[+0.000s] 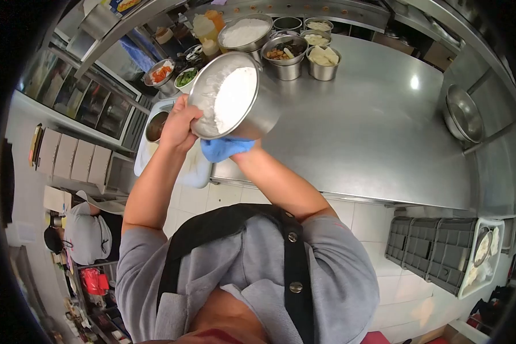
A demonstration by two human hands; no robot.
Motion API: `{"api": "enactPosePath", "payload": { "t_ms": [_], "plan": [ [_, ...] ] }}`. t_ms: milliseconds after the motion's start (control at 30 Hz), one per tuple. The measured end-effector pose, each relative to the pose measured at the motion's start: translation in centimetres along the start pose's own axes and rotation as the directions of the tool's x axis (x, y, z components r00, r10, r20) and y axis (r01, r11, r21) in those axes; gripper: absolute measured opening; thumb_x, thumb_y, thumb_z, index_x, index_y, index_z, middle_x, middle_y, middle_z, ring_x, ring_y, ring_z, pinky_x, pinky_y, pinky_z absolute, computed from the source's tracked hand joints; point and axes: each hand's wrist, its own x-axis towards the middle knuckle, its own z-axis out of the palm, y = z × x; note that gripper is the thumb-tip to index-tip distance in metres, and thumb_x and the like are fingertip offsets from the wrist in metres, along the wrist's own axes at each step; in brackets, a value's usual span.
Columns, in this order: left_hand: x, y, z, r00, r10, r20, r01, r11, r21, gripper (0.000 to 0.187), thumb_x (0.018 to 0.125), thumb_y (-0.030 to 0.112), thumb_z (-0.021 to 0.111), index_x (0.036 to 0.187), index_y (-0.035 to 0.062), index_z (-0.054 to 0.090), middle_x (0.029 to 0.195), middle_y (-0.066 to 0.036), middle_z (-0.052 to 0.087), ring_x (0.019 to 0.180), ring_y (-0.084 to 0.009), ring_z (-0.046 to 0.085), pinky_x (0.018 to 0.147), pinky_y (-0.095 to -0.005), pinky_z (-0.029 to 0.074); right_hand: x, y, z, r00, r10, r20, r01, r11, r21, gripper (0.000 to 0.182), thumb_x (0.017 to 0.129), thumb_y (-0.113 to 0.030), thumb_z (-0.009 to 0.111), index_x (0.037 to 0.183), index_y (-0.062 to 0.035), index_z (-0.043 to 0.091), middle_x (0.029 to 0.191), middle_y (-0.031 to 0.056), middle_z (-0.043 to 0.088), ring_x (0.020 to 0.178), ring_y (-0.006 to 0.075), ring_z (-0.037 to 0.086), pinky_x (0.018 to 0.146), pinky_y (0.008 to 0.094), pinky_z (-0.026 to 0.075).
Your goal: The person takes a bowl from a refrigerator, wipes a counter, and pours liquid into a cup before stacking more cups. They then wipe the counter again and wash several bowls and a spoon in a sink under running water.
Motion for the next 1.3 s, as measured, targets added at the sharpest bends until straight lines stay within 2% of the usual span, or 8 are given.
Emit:
{"api": "enactPosePath", "payload": {
  "t_ms": [33,233,567,633,767,933,1033,1300],
  "plan": [
    [-0.1,-0.1,-0.8,0.999,0.037,-0.003,-0.037,0.999,0.025,0.028,0.071,-0.006,0.051,0.096,0.0044,0.044,0.082,-0.007,0.057,0.065,-0.0136,0.057,0.051,-0.0254,0.046,-0.2,-0.2,-0.3,0.963,0.226,-0.146,-0.044,0.667,0.744,0.045,0.095,-0.036,0.039,0.132,-0.0105,0.04,0.133,0.0111,0.046,0.119,0.0284,0.048,0.103,0.0435,0.039],
    [-3.0,-0.4,-4.8,0.998,0.058,-0.035,-0.054,0.994,0.09,0.022,0.072,-0.007,0.051,0.09,0.0052,0.047,0.083,-0.005,0.057,0.069,-0.0123,0.057,0.06,-0.0255,0.048,-3.4,-1.5,-0.6,0.74,0.493,-0.458,-0.225,0.822,0.523,0.04,0.093,-0.032,0.042,0.122,-0.0061,0.052,0.125,0.0118,0.055,0.109,0.0277,0.056,0.097,0.04,0.044],
    [-8.8,-1.1,-13.1,0.964,-0.108,-0.241,0.138,0.984,0.111,0.02,0.071,-0.008,0.048,0.082,0.008,0.046,0.074,0.0,0.051,0.063,-0.0106,0.052,0.056,-0.0256,0.045,-2.5,-8.5,-2.0,0.942,0.22,-0.254,-0.09,0.892,0.443,0.045,0.087,-0.029,0.053,0.125,-0.0045,0.05,0.114,0.01,0.061,0.106,0.0228,0.058,0.095,0.0371,0.044],
    [-8.6,-1.4,-15.4,0.963,-0.084,-0.256,0.118,0.986,0.121,0.019,0.071,-0.008,0.048,0.082,0.0084,0.046,0.074,0.0,0.051,0.061,-0.0104,0.051,0.054,-0.025,0.044,-4.4,-7.6,-3.6,0.945,0.108,-0.308,-0.173,0.966,-0.194,0.042,0.084,-0.019,0.057,0.123,-0.0049,0.052,0.11,0.0076,0.063,0.1,0.0191,0.059,0.091,0.0344,0.045],
    [-7.5,-0.1,-15.2,0.947,-0.058,-0.316,0.091,0.992,0.092,0.018,0.071,-0.006,0.049,0.079,0.0104,0.045,0.071,0.001,0.049,0.056,-0.0088,0.047,0.048,-0.0244,0.041,-6.2,-5.7,-6.7,0.73,0.68,-0.065,-0.403,0.353,-0.844,0.037,0.08,-0.005,0.057,0.116,-0.0057,0.059,0.1,0.0034,0.065,0.088,0.0124,0.06,0.083,0.0308,0.048],
    [-0.6,1.6,-14.5,0.972,-0.022,-0.234,0.037,0.998,0.058,0.019,0.072,-0.002,0.053,0.081,0.0128,0.043,0.07,0.002,0.046,0.057,-0.0079,0.045,0.044,-0.0241,0.034,-1.5,-4.7,-15.7,0.923,-0.2,-0.328,-0.323,0.057,-0.945,0.037,0.079,-0.012,0.06,0.116,-0.0115,0.061,0.104,0.0108,0.062,0.092,0.0267,0.061,0.081,0.0367,0.049],
    [4.7,2.2,-11.3,0.957,-0.017,-0.289,0.016,1.0,-0.008,0.021,0.072,-0.002,0.054,0.08,0.0129,0.042,0.067,0.001,0.045,0.051,-0.0091,0.042,0.042,-0.0232,0.032,-0.8,-0.3,-15.7,0.961,-0.234,-0.145,-0.273,-0.738,-0.617,0.033,0.082,-0.016,0.055,0.112,-0.0072,0.062,0.108,0.0173,0.059,0.096,0.0351,0.058,0.083,0.0416,0.049],
    [17.7,-1.9,-5.8,0.948,-0.081,-0.308,0.012,0.975,-0.221,0.016,0.073,-0.008,0.053,0.066,0.0042,0.045,0.058,-0.004,0.042,0.047,-0.0124,0.041,0.042,-0.0233,0.042,-9.1,5.0,-3.5,0.864,0.382,0.329,0.384,-0.075,-0.92,0.029,0.068,-0.007,0.061,0.096,-0.0148,0.065,0.104,0.0064,0.06,0.098,0.0289,0.055,0.082,0.0418,0.048]
  ]
}}
